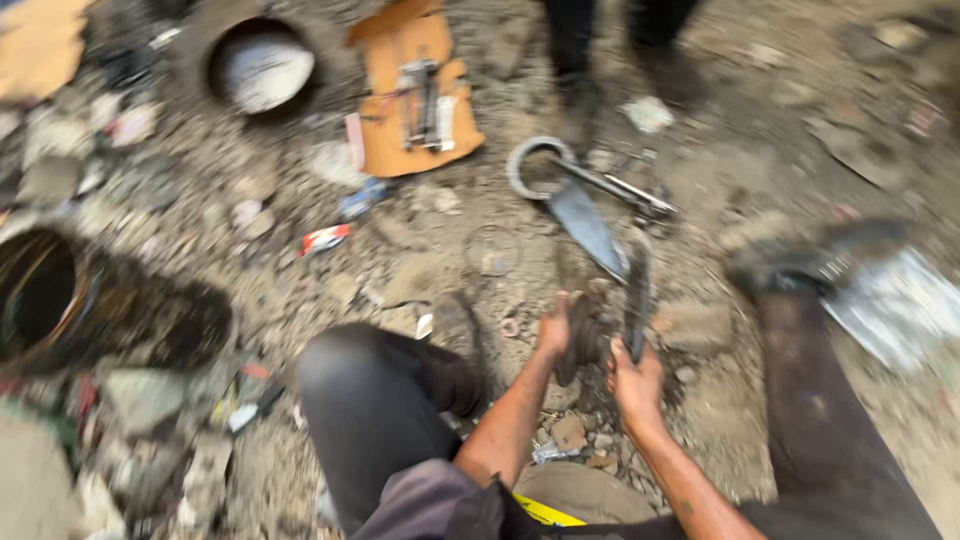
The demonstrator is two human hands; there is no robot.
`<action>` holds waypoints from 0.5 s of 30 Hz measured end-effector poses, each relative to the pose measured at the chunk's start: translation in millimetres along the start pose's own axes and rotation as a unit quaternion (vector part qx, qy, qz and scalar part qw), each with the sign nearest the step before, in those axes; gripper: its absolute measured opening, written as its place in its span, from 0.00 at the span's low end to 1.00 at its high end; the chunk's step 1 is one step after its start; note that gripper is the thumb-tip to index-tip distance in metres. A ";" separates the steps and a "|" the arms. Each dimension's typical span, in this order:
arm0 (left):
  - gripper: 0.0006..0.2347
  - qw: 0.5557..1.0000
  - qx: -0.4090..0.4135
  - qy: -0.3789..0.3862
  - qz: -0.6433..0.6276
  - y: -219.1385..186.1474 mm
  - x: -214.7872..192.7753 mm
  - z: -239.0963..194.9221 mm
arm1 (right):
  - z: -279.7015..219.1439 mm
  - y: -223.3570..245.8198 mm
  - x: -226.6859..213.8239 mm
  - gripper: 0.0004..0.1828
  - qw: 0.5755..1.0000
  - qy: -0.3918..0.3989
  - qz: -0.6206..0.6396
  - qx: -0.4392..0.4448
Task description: The person sits on the ground and uses a wire brush to scrub a small metal part. They repeatedly rotate the part to clean different sides while surrounded by tools and debris.
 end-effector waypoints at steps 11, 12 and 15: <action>0.41 0.993 -0.035 0.066 -0.088 -18.3 -11.2 -4.9 | -8.5 -31.7 26.5 0.12 0.969 0.057 0.054 0.234; 0.40 0.993 -0.050 0.058 -0.090 -20.3 -12.5 -6.0 | -7.1 -30.3 26.5 0.13 0.978 0.060 0.055 0.191; 0.44 0.998 -0.040 0.044 -0.027 -18.8 -15.4 -7.6 | -6.0 -28.0 21.1 0.16 0.996 0.060 0.014 0.067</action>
Point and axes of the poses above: each hand's wrist, its own z-axis towards the middle knuckle, its own x-axis out of the palm, y = z × x, the point moved 2 cm from there along z, towards the middle knuckle, and after that the axes turned 2 degrees about -x, right-handed, at the moved point
